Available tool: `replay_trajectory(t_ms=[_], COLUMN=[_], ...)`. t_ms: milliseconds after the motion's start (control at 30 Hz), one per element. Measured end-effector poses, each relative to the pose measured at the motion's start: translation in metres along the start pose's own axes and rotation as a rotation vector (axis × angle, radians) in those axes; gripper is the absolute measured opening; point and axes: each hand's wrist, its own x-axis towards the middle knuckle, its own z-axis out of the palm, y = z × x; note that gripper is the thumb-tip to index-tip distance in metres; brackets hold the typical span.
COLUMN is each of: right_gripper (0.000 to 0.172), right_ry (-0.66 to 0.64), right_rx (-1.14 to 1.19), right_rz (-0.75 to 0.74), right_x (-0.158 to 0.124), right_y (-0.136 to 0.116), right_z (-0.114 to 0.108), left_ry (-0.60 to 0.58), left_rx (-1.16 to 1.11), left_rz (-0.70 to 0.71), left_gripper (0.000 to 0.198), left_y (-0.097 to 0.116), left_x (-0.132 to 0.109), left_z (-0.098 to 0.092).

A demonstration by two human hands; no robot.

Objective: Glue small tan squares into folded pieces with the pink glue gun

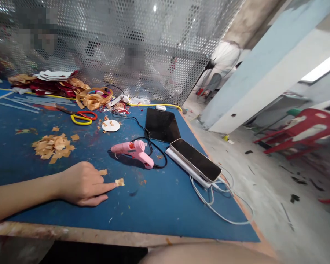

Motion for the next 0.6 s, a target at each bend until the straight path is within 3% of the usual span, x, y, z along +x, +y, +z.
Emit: replay_trajectory(t_ms=[67, 100, 133, 200, 233, 300, 367, 467, 600], right_gripper=[0.019, 0.011, 0.010, 0.017, 0.019, 0.019, 0.019, 0.017, 0.015], right_ry=[-0.216, -0.275, -0.240, -0.008, 0.224, 0.495, 0.593, 0.563, 0.396], right_rx=[0.032, 0.056, 0.071, 0.060, -0.025, -0.125, -0.131, -0.077, -0.021], right_rz=[-0.036, -0.085, -0.169, -0.406, -0.473, -0.453, -0.366, -0.343, -0.405], right_x=[0.022, 0.030, 0.038, 0.048, 0.052, 0.056, 0.058, 0.057, 0.053], right_y=[0.033, 0.049, 0.064, 0.087, 0.095, 0.105, 0.107, 0.105, 0.101], right_z=[-0.008, -0.012, -0.015, -0.019, -0.020, -0.019, -0.016, -0.012, -0.011], left_ry=[-0.001, 0.003, 0.015, 0.056, 0.080, 0.119, 0.137, 0.144, 0.148], left_rx=[0.008, 0.015, 0.023, 0.039, 0.046, 0.059, 0.067, 0.072, 0.062], left_rz=[0.002, 0.004, 0.007, 0.022, 0.033, 0.054, 0.070, 0.081, 0.084], left_gripper=[0.022, 0.021, 0.020, 0.019, 0.019, 0.020, 0.020, 0.019, 0.017], left_y=[0.000, 0.000, 0.000, 0.000, 0.001, 0.001, 0.001, 0.000, -0.003], left_x=[0.000, 0.000, 0.000, 0.001, 0.001, 0.001, 0.000, -0.003, -0.005], left_z=[0.000, 0.000, 0.000, -0.001, -0.002, -0.002, -0.002, -0.003, -0.005])
